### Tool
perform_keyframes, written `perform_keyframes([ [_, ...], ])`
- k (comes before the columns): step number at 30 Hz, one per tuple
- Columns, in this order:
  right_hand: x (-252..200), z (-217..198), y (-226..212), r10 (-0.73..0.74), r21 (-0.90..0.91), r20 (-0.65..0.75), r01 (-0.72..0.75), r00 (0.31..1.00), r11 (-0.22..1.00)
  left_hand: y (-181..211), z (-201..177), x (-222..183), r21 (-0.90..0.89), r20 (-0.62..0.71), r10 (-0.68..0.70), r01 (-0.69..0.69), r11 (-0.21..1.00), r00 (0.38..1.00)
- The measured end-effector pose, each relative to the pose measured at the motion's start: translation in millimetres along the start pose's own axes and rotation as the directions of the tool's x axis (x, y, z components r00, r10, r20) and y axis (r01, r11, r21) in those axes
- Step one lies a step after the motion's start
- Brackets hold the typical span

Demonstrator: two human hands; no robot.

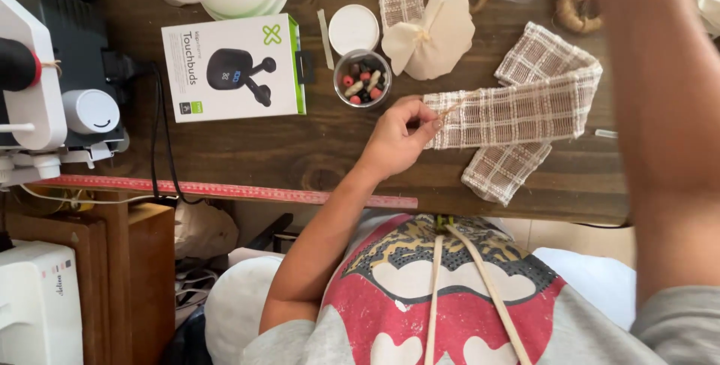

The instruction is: Making a decorative fabric flower by gluing and trimming fabric pieces.

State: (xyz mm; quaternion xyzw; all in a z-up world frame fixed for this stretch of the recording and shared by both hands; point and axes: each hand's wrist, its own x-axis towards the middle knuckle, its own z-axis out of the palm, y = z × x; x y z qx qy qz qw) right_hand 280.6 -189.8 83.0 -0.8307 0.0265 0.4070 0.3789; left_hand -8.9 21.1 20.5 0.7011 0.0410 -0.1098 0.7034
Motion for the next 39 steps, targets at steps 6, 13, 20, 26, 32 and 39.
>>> perform_keyframes([
  [6, -69.9, -27.5, 141.1, -0.938, -0.145, 0.283, 0.976, 0.198, 0.163, -8.8, 2.7, -2.4, -0.082, -0.144, -0.074, 0.063, 0.995, 0.987],
  [13, -215.0, 80.8, 221.1, -0.191, 0.612, 0.028, 0.134, 0.981, 0.780, -12.8, 5.6, -4.2, -0.040, -0.153, -0.003, -0.003, 0.999, 0.988],
  [20, -236.4, 194.9, 198.8, -0.451, 0.644, -0.176, 0.448, 0.875, 0.620, -11.1, 11.7, -2.4, 0.044, -0.128, 0.073, -0.068, 0.997, 0.989],
  [26, -231.1, 199.7, 208.8, -0.493, 0.702, -0.061, 0.389, 0.868, 0.597, -63.0, 12.2, 10.9, -0.047, -0.156, -0.049, 0.042, 0.998, 0.987],
  [32, -232.2, 169.6, 164.3, -0.339, 0.448, 0.123, 0.253, 0.933, 0.858, -37.7, 8.5, 1.5, -0.135, -0.105, 0.100, -0.114, 0.984, 0.989],
  [39, -231.1, 177.2, 126.4, -0.073, -0.426, -0.154, 0.001, 0.985, 0.905, -37.4, 6.6, 1.6, -0.160, -0.100, 0.110, -0.125, 0.979, 0.989],
])
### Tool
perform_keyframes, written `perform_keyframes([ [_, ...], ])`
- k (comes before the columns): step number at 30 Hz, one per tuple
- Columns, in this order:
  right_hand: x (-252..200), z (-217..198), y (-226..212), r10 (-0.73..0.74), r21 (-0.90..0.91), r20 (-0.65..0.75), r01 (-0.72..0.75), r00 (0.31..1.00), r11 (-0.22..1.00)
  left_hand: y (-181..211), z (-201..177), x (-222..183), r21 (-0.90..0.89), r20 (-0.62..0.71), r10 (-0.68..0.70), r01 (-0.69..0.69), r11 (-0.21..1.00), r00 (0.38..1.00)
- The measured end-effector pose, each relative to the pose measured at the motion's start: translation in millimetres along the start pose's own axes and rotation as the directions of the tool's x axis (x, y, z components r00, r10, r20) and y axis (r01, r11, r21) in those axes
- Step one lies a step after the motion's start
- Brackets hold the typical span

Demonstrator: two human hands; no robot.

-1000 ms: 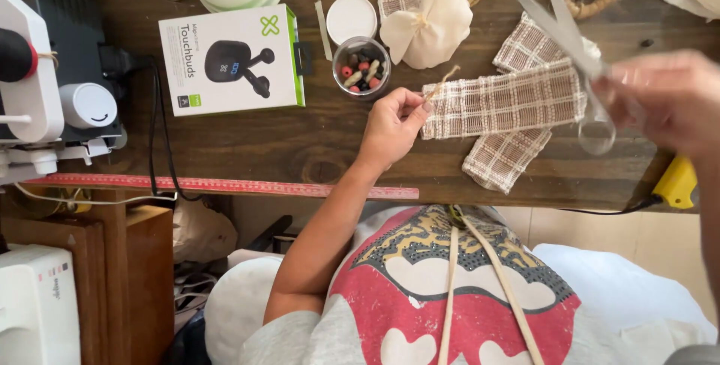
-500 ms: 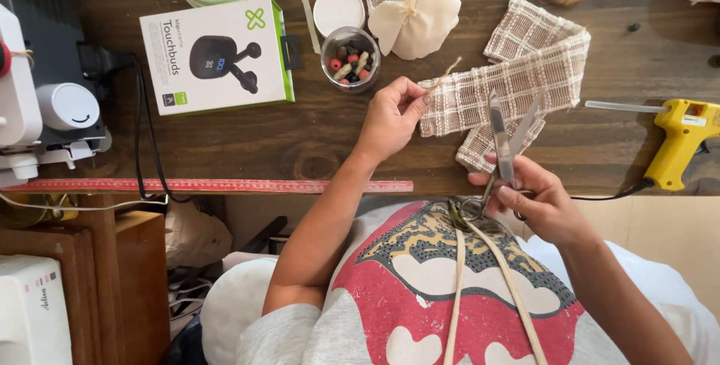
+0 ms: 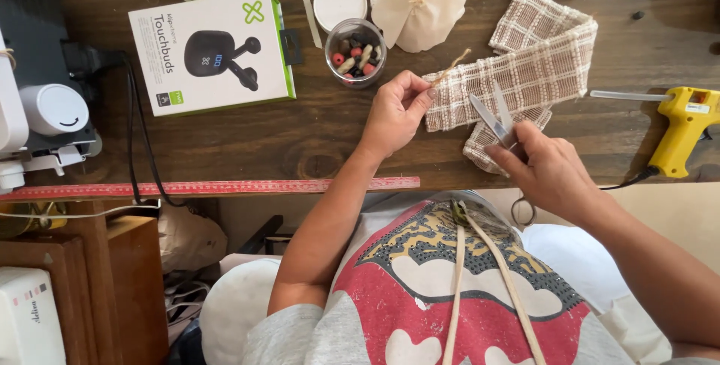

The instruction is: Making a decorative fabric flower by gluing and trimming fabric pieces.

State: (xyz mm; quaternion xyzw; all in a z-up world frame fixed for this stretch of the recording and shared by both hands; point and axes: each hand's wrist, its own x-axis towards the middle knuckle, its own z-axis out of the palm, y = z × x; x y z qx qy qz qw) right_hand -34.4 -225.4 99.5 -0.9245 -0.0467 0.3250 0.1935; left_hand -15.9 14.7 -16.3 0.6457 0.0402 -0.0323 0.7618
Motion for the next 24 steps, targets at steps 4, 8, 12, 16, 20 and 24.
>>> perform_keyframes([
  [4, 1.3, 10.5, 11.0, -0.180, -0.126, -0.058, 0.172, 0.982, 0.977, -7.1, 0.5, 0.0, -0.046, 0.003, 0.004, -0.004, 0.999, 1.000],
  [8, 1.7, 2.1, 0.2, -0.175, 0.120, 0.063, 0.167, 0.982, 0.979, -9.0, -0.4, 1.2, -0.083, 0.022, -0.002, 0.003, 0.997, 1.000],
  [12, 2.7, -12.5, -44.3, 0.095, 0.421, 0.267, -0.205, 0.959, 0.884, -11.1, -2.8, 1.4, -0.089, 0.039, -0.007, 0.010, 0.996, 0.999],
  [16, 16.5, -1.3, -35.2, 0.106, 0.555, 0.284, -0.253, 0.953, 0.792, -8.5, -4.4, -0.2, -0.099, 0.046, -0.008, 0.013, 0.995, 0.999],
  [20, 21.4, -0.1, -34.2, 0.121, 0.554, 0.312, -0.284, 0.942, 0.782, -6.4, -5.5, 0.0, -0.078, 0.053, 0.011, -0.007, 0.997, 0.999],
  [24, 17.5, -8.2, -50.8, 0.106, 0.527, 0.306, -0.261, 0.946, 0.809, -4.9, -5.7, -0.3, -0.067, 0.061, 0.004, 0.000, 0.998, 0.998],
])
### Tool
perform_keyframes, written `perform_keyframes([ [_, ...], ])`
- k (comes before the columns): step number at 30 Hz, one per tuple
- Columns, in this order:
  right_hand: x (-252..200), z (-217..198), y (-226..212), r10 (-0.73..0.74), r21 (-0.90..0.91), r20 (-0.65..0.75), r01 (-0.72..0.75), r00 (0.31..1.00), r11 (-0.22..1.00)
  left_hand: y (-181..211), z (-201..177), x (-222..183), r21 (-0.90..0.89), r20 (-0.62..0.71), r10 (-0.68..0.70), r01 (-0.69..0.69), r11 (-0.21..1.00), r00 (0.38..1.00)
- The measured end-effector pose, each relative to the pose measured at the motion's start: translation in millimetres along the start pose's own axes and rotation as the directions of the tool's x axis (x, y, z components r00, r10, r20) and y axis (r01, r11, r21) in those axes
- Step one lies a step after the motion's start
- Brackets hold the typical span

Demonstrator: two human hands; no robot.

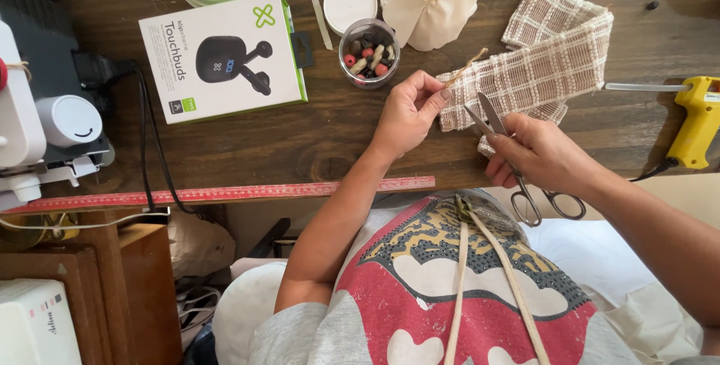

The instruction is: Making a decorative fabric flower by gluing and trimming fabric pieces.

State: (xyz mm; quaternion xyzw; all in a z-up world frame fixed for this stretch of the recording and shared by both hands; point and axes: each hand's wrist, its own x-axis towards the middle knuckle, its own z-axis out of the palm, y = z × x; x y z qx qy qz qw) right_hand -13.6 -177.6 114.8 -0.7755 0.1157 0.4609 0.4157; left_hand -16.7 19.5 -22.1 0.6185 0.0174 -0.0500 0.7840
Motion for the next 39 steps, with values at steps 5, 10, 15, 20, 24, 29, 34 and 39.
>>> perform_keyframes([
  [5, -6.0, 0.1, -14.6, 0.005, -0.079, -0.010, -0.006, 1.000, 0.997, 7.4, -1.0, -1.9, 0.038, 0.011, 0.001, -0.001, 0.999, 1.000],
  [10, -7.9, 0.3, -18.5, -0.008, -0.108, -0.001, 0.008, 1.000, 0.994, 7.1, -0.2, -2.3, 0.026, 0.011, -0.010, 0.010, 1.000, 1.000],
  [15, 3.8, -4.9, -7.0, -0.130, -0.094, 0.029, 0.132, 0.991, 0.987, -27.6, -0.8, 2.9, -0.018, -0.031, -0.073, 0.073, 0.997, 0.997],
  [20, 5.2, -3.7, -9.6, -0.119, -0.084, 0.046, 0.122, 0.992, 0.989, -24.7, 0.6, 1.7, -0.052, -0.008, -0.063, 0.062, 0.997, 0.998],
  [24, 9.9, -4.4, -2.4, -0.126, -0.053, 0.046, 0.129, 0.991, 0.990, -27.8, 0.3, 0.8, -0.039, -0.009, -0.055, 0.055, 0.998, 0.998],
  [29, 29.4, -4.6, 29.6, -0.181, 0.446, 0.086, 0.125, 0.980, 0.886, -15.2, 7.9, -10.1, 0.005, 0.015, -0.045, 0.045, 0.999, 0.999],
  [34, 36.6, 12.9, 50.9, -0.238, 0.762, 0.057, 0.112, 0.970, 0.637, -9.6, 15.8, -14.7, 0.030, -0.073, 0.087, -0.085, 0.996, 0.993],
  [39, 18.2, 30.6, 41.0, -0.368, 0.601, -0.134, 0.371, 0.920, 0.708, -6.6, 24.4, -21.0, 0.012, -0.148, 0.127, -0.127, 0.992, 0.981],
])
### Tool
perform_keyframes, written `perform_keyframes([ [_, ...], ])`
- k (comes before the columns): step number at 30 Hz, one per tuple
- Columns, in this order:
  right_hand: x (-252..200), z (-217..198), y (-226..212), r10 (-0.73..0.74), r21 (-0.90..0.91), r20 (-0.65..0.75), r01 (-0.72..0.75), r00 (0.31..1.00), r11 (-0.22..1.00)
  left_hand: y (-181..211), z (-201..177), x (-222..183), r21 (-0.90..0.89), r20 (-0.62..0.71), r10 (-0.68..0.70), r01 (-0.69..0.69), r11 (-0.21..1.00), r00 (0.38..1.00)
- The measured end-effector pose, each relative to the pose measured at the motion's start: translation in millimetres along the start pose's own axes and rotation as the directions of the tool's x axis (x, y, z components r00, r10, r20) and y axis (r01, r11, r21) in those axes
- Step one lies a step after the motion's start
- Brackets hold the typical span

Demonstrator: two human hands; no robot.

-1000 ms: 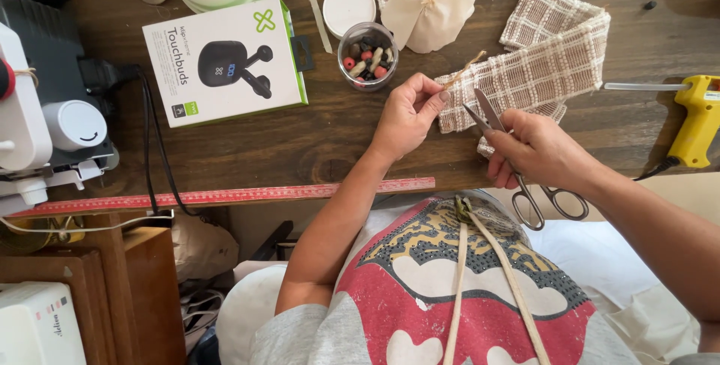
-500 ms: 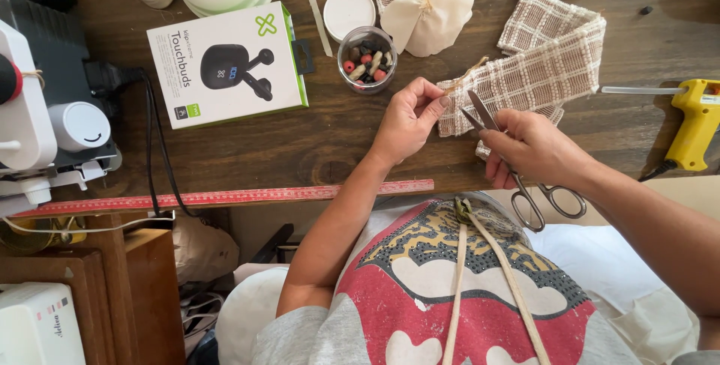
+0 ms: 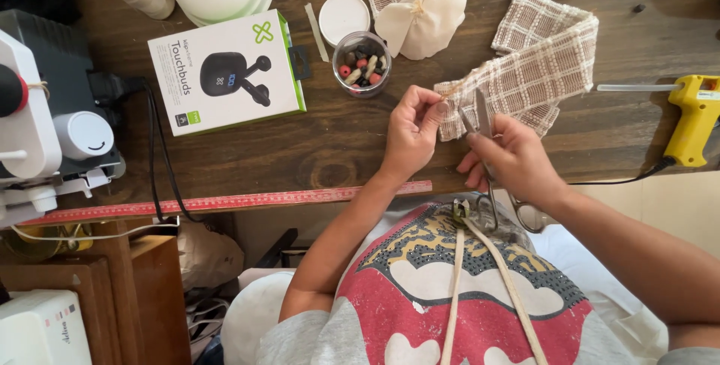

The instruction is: Making a decorative fabric flower by gluing and trimming fabric pieces.

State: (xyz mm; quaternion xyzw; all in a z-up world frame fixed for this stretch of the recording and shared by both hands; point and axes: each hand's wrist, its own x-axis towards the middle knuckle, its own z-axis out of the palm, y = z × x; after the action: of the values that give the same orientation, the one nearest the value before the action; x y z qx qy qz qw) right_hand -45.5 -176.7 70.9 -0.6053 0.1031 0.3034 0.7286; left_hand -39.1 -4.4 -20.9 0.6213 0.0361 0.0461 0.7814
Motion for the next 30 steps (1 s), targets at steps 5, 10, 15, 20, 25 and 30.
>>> perform_keyframes([
  [5, -6.0, -34.4, 24.6, -0.460, -0.961, 0.275, 0.222, 0.844, -0.166, 7.9, 11.6, 2.4, -0.057, -0.057, 0.020, -0.023, 0.998, 0.998],
  [10, -15.1, -9.6, -22.7, -0.368, -0.872, -0.002, 0.178, 0.930, 0.456, 31.5, 25.2, -0.3, -0.006, -0.054, 0.075, -0.076, 0.997, 0.996],
  [15, -14.0, -14.7, -35.8, 0.094, 0.126, -0.074, -0.084, 0.993, 0.988, 33.8, 32.7, -7.9, 0.013, -0.090, 0.156, -0.155, 0.988, 0.984],
  [20, -11.1, -25.4, -4.3, 0.187, 0.335, -0.057, -0.157, 0.981, 0.929, 23.5, 38.7, -15.3, 0.049, -0.138, 0.215, -0.210, 0.977, 0.967],
  [25, -20.6, -2.5, -24.4, -0.153, -0.128, -0.187, 0.130, 0.970, 0.983, 7.1, 49.4, -10.8, -0.163, -0.180, 0.047, -0.077, 0.984, 0.983],
  [30, -21.2, -48.6, 9.5, -0.540, -0.970, 0.162, 0.235, 0.826, 0.069, 15.0, 57.8, -3.9, -0.336, -0.176, -0.233, 0.164, 0.927, 0.956],
])
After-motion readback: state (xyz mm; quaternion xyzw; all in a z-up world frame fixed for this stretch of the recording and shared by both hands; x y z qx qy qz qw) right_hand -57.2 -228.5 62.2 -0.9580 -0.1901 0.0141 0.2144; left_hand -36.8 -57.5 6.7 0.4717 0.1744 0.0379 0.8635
